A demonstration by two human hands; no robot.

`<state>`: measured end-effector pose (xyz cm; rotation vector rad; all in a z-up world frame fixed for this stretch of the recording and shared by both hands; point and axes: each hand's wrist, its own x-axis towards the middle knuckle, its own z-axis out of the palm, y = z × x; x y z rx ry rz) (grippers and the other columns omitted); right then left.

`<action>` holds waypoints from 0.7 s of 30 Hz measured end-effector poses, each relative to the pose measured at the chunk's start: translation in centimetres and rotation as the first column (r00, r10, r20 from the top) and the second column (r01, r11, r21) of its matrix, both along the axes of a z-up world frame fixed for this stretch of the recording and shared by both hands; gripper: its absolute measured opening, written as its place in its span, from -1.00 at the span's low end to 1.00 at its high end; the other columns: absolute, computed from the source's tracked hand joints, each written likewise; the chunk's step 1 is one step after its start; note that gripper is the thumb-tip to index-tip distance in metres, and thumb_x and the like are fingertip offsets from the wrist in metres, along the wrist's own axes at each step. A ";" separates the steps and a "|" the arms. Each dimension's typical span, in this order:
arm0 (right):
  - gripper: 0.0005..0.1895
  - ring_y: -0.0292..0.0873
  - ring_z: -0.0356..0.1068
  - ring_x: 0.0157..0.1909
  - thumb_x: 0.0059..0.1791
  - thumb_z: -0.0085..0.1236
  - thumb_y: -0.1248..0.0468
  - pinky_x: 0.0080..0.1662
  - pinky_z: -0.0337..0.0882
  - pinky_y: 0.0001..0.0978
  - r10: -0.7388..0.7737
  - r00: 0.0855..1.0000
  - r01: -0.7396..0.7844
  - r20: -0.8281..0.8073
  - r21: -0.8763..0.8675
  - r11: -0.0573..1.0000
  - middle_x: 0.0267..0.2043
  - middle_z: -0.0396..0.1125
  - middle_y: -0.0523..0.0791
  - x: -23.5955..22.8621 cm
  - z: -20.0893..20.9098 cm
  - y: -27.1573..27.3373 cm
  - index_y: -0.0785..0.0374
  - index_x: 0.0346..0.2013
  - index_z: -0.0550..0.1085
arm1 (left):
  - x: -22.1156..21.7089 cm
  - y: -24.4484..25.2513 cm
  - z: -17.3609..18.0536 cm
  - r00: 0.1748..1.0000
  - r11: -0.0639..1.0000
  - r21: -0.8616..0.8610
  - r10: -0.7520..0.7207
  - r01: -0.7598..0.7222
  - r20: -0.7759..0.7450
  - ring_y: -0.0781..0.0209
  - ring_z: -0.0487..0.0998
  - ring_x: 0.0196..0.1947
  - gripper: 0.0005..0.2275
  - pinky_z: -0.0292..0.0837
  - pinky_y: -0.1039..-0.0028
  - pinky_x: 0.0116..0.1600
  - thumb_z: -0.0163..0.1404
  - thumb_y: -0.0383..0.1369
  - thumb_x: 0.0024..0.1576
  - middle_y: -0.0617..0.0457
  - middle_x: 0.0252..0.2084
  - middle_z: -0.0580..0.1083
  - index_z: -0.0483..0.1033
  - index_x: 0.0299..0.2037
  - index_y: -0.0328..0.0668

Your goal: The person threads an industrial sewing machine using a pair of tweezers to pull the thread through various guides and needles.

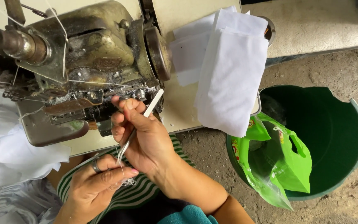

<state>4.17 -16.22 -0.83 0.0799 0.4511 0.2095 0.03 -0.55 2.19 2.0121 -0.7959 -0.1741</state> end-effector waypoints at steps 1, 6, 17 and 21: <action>-0.84 -0.36 0.35 -0.28 0.16 -0.03 0.39 -0.32 0.37 -0.66 0.004 1.000 -0.004 0.003 0.001 1.000 0.05 0.30 -0.10 -0.1 0.1 0.1 0.25 -0.30 0.44 | 0.0 0.2 -0.1 1.000 1.000 0.001 0.004 -0.004 0.003 0.30 0.57 -0.37 -0.82 0.58 0.55 -0.18 0.09 -0.50 0.14 0.10 -0.32 0.48 0.64 -0.07 -0.13; -0.97 -0.39 0.34 -0.29 0.10 0.12 0.38 -0.21 0.45 -0.66 -0.081 0.990 0.057 0.113 0.196 0.979 0.14 0.26 -0.17 -0.1 -2.3 1.4 0.24 -0.18 0.44 | 0.5 0.4 0.0 0.997 0.998 0.023 -0.060 0.061 -0.049 0.34 0.63 -0.34 -0.81 0.58 0.61 -0.15 0.03 -0.50 0.17 0.10 -0.31 0.53 0.64 -0.07 -0.10; -0.95 -0.18 0.39 -0.12 0.14 0.03 0.47 0.01 0.61 -0.41 -0.077 0.946 -0.051 0.314 0.378 0.924 -0.14 0.34 -0.04 -1.9 -0.8 -1.0 0.33 -0.20 0.44 | 0.3 1.7 0.3 0.968 0.992 -0.041 -0.129 0.123 -0.216 0.42 0.64 -0.45 -0.80 0.66 0.67 -0.25 0.03 -0.46 0.17 0.17 -0.41 0.56 0.63 -0.03 -0.10; -0.98 -0.26 0.26 -0.17 0.13 0.08 0.40 -0.05 0.46 -0.51 -0.109 0.905 0.023 0.412 0.209 0.978 -0.14 0.26 -0.13 -2.1 -1.6 -2.0 0.23 -0.17 0.44 | 0.1 1.6 -0.8 0.949 0.983 -0.058 0.150 -0.172 -0.278 0.19 0.72 -0.23 -0.90 0.74 0.55 -0.07 -0.06 -0.55 0.21 -0.07 -0.29 0.57 0.54 -0.20 -0.36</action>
